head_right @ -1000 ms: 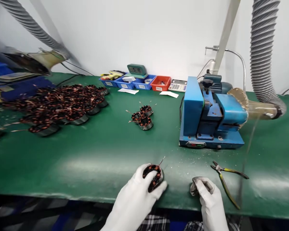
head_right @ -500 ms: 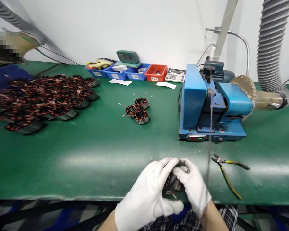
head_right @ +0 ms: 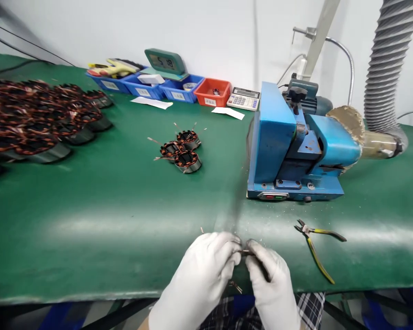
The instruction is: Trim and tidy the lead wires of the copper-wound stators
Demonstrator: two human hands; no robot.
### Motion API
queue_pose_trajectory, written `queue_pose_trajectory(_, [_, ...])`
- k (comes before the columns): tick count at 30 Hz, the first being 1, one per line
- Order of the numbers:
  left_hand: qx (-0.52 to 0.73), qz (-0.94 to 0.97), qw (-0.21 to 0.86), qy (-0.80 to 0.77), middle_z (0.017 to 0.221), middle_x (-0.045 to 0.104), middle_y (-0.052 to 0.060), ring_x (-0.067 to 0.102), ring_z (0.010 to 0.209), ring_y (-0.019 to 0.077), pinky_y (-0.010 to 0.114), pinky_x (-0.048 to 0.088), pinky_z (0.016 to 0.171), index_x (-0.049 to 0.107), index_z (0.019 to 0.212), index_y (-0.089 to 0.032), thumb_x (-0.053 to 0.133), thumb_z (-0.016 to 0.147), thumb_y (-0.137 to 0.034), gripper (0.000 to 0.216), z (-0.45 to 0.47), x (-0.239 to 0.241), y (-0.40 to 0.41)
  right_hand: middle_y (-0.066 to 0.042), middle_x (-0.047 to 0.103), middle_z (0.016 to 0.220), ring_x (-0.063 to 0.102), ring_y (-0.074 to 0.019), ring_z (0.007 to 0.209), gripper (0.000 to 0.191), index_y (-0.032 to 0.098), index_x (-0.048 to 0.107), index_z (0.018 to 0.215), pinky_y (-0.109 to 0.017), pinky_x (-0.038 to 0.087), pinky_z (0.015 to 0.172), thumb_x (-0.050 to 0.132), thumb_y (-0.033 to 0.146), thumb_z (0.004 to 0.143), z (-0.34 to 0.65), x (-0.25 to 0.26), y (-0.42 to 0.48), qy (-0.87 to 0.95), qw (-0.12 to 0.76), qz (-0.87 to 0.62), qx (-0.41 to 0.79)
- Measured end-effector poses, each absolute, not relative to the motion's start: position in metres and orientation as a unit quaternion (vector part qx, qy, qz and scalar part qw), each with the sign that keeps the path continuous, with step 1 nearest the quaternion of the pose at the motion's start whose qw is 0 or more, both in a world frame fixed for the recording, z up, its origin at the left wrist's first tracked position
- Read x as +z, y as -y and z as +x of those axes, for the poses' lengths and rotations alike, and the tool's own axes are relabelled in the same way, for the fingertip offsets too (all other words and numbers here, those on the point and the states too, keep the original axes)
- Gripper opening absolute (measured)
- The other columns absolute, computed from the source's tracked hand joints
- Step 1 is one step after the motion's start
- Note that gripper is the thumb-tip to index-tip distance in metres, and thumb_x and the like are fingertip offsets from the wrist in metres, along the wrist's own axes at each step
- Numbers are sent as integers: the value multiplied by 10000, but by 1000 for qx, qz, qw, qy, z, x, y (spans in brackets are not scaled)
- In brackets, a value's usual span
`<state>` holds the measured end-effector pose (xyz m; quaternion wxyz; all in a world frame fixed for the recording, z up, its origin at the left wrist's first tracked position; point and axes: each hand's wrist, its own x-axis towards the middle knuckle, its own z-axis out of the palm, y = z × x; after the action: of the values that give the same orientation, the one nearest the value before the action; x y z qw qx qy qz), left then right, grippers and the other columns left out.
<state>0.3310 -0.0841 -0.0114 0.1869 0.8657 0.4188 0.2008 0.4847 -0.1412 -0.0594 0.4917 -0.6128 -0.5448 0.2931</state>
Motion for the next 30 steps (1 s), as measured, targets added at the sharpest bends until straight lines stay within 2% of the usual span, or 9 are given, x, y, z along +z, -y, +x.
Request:
queue_pose_trajectory(4, [202,866,180,-421,789,535,34,459,710,193,370,369,687,515,781,-191,326,881,-128,223,331,-11,83,-54,697,1076,647,-209,965,339,281,618,1184,-369,528,863,549,148,880,483,-60,136,634,491,-558,212])
queue_pose_trajectory(8, [200,860,216,-417,789,529,28,453,718,191,365,344,685,511,771,-193,302,890,-136,247,329,-11,82,-63,689,1090,627,-224,1011,311,269,622,1161,-393,498,912,570,172,870,485,-53,130,635,487,-558,220])
queue_pose_trajectory(13, [201,853,233,-421,818,555,41,467,735,203,385,340,699,536,793,-190,318,869,-133,238,330,-12,82,-47,726,809,673,-207,732,90,210,696,819,-290,548,686,632,272,802,476,-42,123,519,450,-637,349])
queue_pose_trajectory(15, [203,852,231,-424,827,564,43,474,738,207,388,340,698,539,791,-187,340,845,-118,218,330,-14,82,-21,683,636,632,-181,582,157,188,664,676,-258,523,557,639,308,775,473,-37,121,463,443,-652,404])
queue_pose_trajectory(19, [215,849,221,-430,825,577,38,481,731,205,389,342,699,545,776,-186,365,829,-109,202,331,-16,81,-10,625,511,566,-155,457,273,154,636,584,-236,470,429,695,385,716,473,-31,123,388,429,-661,479])
queue_pose_trajectory(22, [227,849,212,-427,816,584,35,479,721,203,381,347,690,554,783,-188,365,830,-109,210,332,-15,81,-28,667,563,612,-177,492,217,149,689,671,-259,516,470,695,356,736,479,-33,129,403,439,-672,439])
queue_pose_trajectory(24, [228,849,210,-428,801,580,34,478,711,198,373,347,681,561,786,-190,362,844,-122,217,332,-14,82,-57,734,767,681,-211,671,128,181,725,835,-297,567,619,665,280,782,483,-38,133,462,464,-666,357])
queue_pose_trajectory(27, [214,851,209,-432,795,571,39,479,710,195,373,349,682,561,787,-190,327,884,-152,256,332,-13,82,-70,717,1031,668,-225,919,260,250,678,1084,-357,542,825,597,182,847,487,-46,134,603,462,-607,232])
queue_pose_trajectory(30, [204,860,214,-416,811,571,37,476,721,194,374,352,684,546,787,-193,327,856,-119,241,329,-11,81,-90,704,1045,635,-244,963,297,242,641,1140,-401,500,847,551,155,871,485,-47,131,689,427,-572,122])
